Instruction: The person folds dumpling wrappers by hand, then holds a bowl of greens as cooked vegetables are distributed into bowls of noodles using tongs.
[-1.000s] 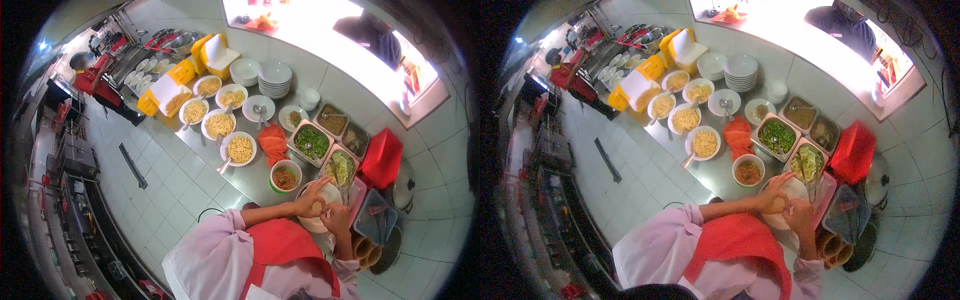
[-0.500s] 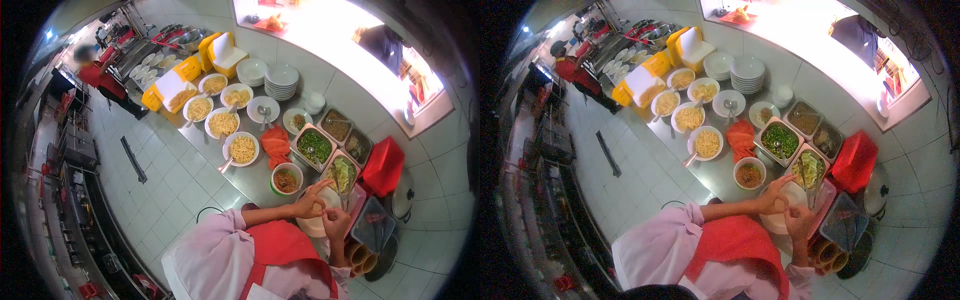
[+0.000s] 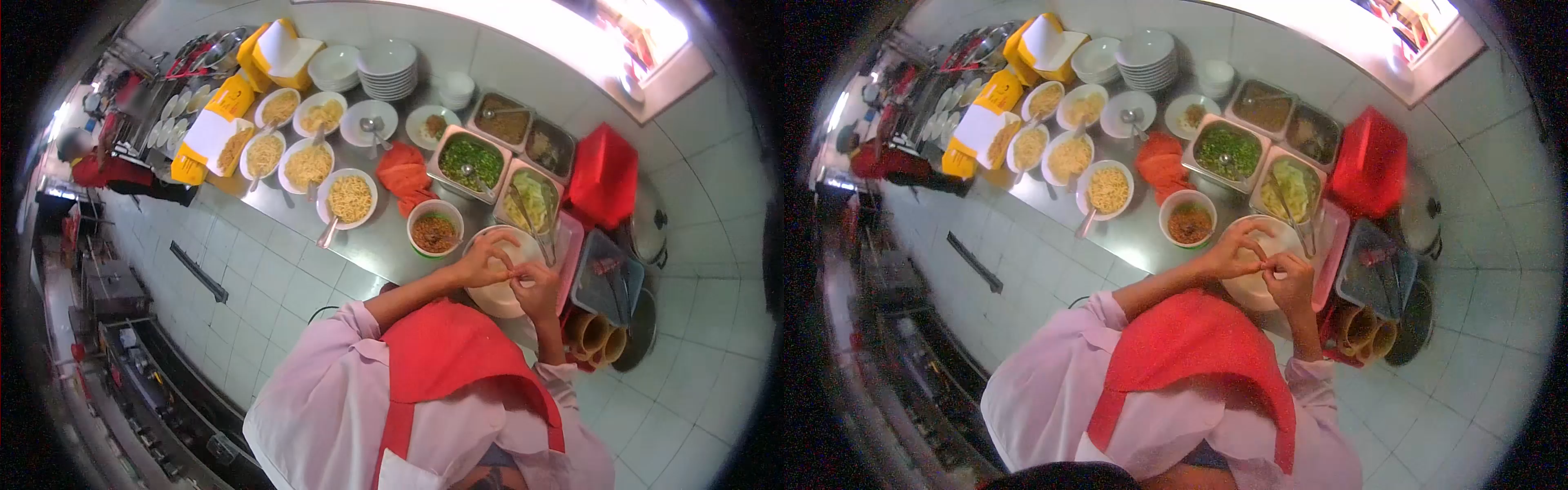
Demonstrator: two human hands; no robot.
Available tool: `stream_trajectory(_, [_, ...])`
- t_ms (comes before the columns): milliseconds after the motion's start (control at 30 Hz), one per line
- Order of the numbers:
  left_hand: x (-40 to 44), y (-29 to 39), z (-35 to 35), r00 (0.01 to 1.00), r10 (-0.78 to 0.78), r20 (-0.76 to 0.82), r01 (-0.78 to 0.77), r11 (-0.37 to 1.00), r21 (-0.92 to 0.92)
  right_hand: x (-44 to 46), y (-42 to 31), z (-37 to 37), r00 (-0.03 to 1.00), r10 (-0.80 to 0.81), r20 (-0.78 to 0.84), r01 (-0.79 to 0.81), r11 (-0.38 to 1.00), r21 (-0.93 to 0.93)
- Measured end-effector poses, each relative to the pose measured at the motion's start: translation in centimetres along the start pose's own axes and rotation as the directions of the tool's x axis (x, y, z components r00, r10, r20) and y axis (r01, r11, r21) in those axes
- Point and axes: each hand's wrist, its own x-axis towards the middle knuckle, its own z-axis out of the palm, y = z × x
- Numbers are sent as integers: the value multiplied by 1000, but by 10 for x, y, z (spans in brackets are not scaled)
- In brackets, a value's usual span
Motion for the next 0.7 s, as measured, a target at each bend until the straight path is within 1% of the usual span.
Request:
stream_trajectory(33, [3, 5, -3, 1000, 2, 11, -2, 1000, -12, 0, 1, -1, 1000, -26, 9, 26, 999, -20])
stream_trajectory(67, [6, 10, -9, 994, -9, 106, 3, 999, 51, 0, 2, -1, 998, -53, 21, 53, 998, -39])
stream_trajectory(100, [7, 12, -11, 979, -22, 200, 0, 994, 112, -1, 0, 1, 999, -40, 12, 40, 998, -45])
stream_trajectory(133, [8, 9, -7, 988, 80, 132, -101, 982, 161, -1, -2, 3, 999, -30, -9, 30, 999, -25])
stream_trajectory(167, [8, 9, -4, 984, 99, 152, -120, 983, 140, -3, -2, 3, 999, -20, -41, 19, 1000, -12])
stream_trajectory(200, [9, 11, -5, 985, 58, 161, -89, 977, 194, -4, 3, 6, 998, -48, -50, 46, 998, -48])
stream_trajectory(233, [12, 11, -6, 985, 26, 170, -68, 966, 249, -7, 5, 7, 995, -41, -95, 35, 997, -69])
stream_trajectory(267, [12, 10, -2, 977, 62, 203, -108, 968, 228, -8, -5, 11, 993, 6, -116, -7, 1000, -1])
stream_trajectory(300, [15, 9, 5, 982, 111, 155, -154, 942, 299, -11, -10, 7, 984, 63, -165, -53, 996, 65])
stream_trajectory(333, [10, 7, 7, 988, 139, 70, -155, 908, 390, -12, -8, 7, 979, 66, -195, -56, 997, 58])
stream_trajectory(367, [11, 11, 7, 984, 158, 88, -179, 907, 381, -12, -4, 9, 978, 83, -191, -69, 995, 78])
stream_trajectory(433, [13, 19, 7, 986, 168, 25, -163, 896, 413, -12, -1, 6, 973, 106, -207, -87, 991, 98])
stream_trajectory(467, [16, 23, 5, 982, 183, 45, -185, 895, 406, -11, 0, 4, 974, 116, -195, -96, 989, 110])
stream_trajectory(500, [16, 27, 4, 986, 163, 26, -160, 905, 395, -13, 0, 3, 975, 131, -182, -109, 986, 124])
stream_trajectory(533, [15, 30, 4, 990, 137, 11, -131, 916, 380, -15, 1, 3, 968, 145, -205, -121, 985, 126])
stream_trajectory(567, [17, 29, 5, 989, 145, 37, -148, 918, 367, -14, 2, 2, 965, 161, -204, -132, 980, 149])
stream_trajectory(633, [15, 29, 8, 988, 151, -35, -133, 940, 316, -13, 3, 3, 953, 206, -224, -167, 969, 181])
stream_trajectory(667, [15, 28, 9, 989, 146, -2, -139, 945, 295, -14, 3, 5, 957, 173, -233, -133, 975, 177])
stream_trajectory(700, [13, 28, 9, 990, 137, -13, -127, 943, 308, -18, 3, 8, 959, 148, -241, -107, 979, 176])
